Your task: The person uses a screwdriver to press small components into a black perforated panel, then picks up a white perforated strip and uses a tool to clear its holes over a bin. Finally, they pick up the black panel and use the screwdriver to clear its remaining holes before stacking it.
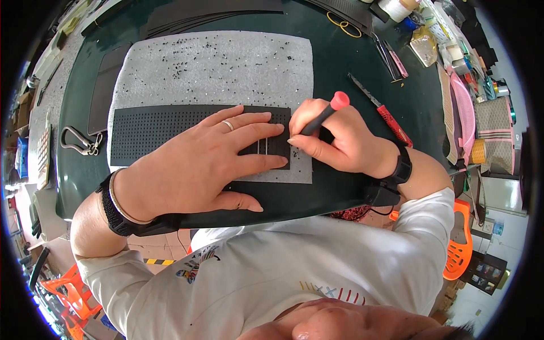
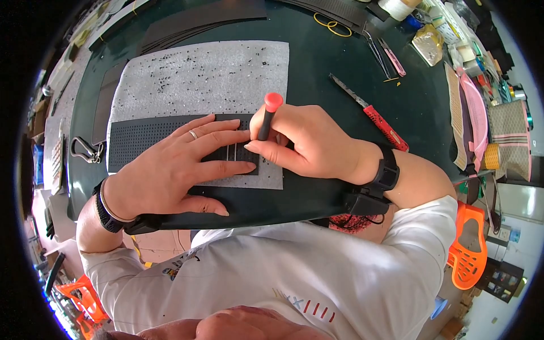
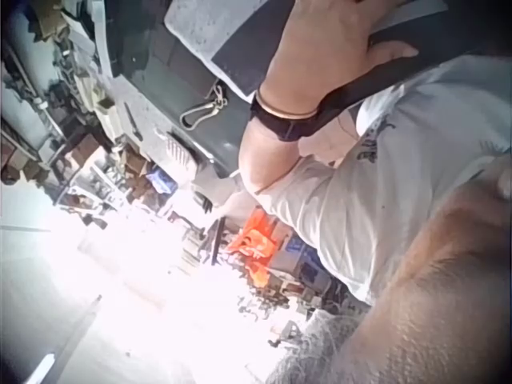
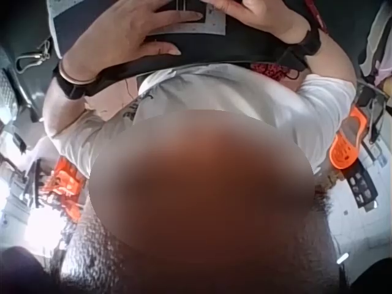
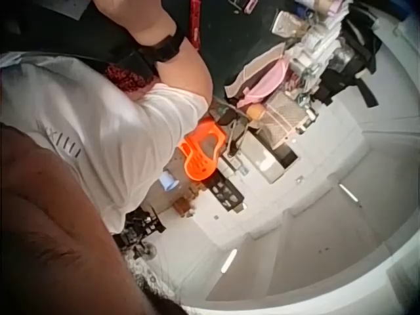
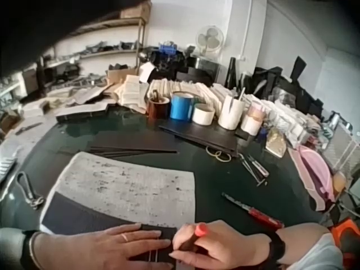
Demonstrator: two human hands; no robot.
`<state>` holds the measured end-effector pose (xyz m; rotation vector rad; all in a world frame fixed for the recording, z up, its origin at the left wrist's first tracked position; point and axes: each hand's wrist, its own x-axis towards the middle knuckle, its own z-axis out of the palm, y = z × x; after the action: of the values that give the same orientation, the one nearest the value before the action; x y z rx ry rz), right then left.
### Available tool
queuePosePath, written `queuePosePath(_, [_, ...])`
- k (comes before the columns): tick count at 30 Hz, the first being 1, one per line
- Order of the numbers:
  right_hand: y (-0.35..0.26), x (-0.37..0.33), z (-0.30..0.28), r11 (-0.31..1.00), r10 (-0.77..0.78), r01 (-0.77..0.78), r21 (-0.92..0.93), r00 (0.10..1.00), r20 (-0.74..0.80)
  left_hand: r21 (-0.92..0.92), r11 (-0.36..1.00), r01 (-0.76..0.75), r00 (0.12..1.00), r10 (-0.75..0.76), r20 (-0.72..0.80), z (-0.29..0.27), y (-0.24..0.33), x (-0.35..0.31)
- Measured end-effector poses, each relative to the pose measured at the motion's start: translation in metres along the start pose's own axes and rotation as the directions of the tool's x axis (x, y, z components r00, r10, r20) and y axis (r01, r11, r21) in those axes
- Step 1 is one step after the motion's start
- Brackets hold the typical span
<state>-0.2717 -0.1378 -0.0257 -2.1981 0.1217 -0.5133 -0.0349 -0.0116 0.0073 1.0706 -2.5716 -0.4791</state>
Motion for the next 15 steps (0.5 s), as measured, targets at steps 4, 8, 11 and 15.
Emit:
queuePosePath(4, [0.0007, 0.0006, 0.0017, 1.0, -0.029, 0.029, 0.008, 1.0, -0.003, 0.014, 1.0, 0.017, 1.0, -0.017, -0.001, 0.0011, -0.0002, 0.0004])
queuePosePath(8, [-0.0015, 0.0015, -0.0002, 1.0, -0.003, 0.005, -0.031, 0.998, 0.064, 0.024, 1.0, 0.02, 1.0, -0.02, 0.0, 0.0026, -0.0015, 0.0008])
queuePosePath(11, [0.0025, 0.0029, 0.002, 0.988, -0.11, 0.116, -0.099, 0.992, 0.061, 0.041, 0.999, 0.021, 1.0, -0.022, 0.004, 0.0021, -0.0006, 0.0007])
queuePosePath(15, [0.0003, -0.0001, 0.0011, 0.999, -0.044, 0.044, -0.016, 0.999, 0.005, 0.039, 0.999, 0.023, 1.0, -0.023, -0.007, 0.0029, -0.0014, -0.0001])
